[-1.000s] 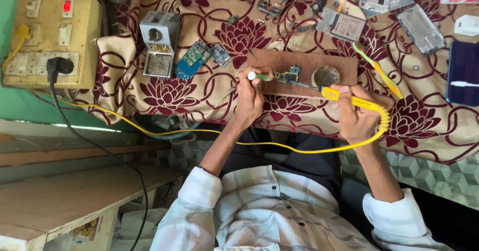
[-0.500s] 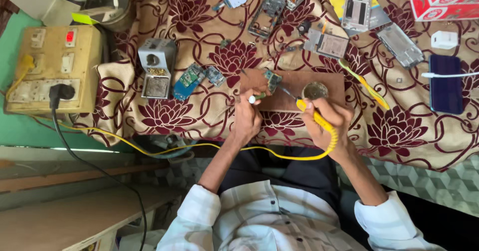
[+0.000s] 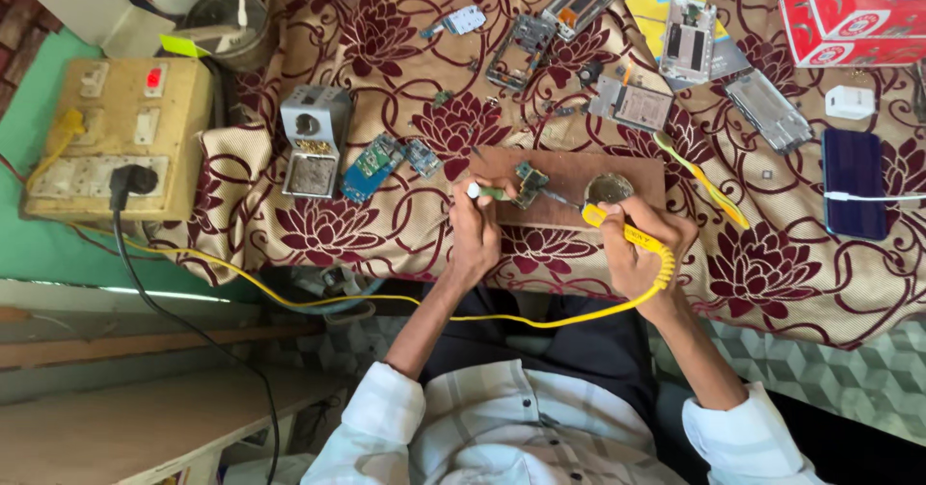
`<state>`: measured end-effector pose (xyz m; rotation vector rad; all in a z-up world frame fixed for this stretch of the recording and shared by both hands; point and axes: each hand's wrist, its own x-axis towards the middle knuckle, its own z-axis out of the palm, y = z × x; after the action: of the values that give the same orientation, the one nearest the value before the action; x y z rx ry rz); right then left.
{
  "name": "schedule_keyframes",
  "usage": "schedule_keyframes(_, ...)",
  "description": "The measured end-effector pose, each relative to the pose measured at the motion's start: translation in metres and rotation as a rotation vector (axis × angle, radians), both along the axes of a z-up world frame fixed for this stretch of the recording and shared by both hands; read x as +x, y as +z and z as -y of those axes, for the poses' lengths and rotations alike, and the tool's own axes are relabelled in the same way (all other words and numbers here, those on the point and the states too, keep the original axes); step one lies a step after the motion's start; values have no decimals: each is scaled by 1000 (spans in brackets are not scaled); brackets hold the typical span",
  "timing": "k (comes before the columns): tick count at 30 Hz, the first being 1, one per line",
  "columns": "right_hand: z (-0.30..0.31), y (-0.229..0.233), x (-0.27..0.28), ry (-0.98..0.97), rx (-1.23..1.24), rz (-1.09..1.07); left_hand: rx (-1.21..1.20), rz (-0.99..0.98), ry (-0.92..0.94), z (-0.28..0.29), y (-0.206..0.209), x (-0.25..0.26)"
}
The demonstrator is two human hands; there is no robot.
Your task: The person solders a small circuit board using a soldering iron and solder wire. They repeatedly apply heat to specific points on the board while feeding solder to create connections. The person holds the board steady with one hand and manipulates the tools with the other.
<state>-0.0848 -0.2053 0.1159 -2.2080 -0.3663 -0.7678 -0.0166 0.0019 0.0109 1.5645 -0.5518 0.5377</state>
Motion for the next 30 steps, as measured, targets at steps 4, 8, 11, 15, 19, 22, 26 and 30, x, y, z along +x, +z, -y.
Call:
schedule_keyframes(4,3,-3,2,-41,-27,5,-6,-20,47,2,-7,3)
schedule_keyframes(8,2,-6,-1,-28,-5,-5,-90,5,99,0,-18,6)
schedule_keyframes(11,4,-6,0,-68,-28,-1,-143,3,137,2,-26,9)
schedule_keyframes(15,1,-6,5,-22,82,10,-59,-47,123,2,-28,7)
schedule_keyframes(19,7,-10,-3,-64,123,-6,68,49,-25,2,-16,3)
schedule_keyframes(22,22,-18,-21,-94,133,38,114,116,-59,0,-3,-5)
schedule_keyframes(26,35,-48,-42,-156,371,21,228,-181,-30,2,13,-5)
schedule_keyframes(30,37,-72,-56,-97,326,11,247,-7,-66,8,22,20)
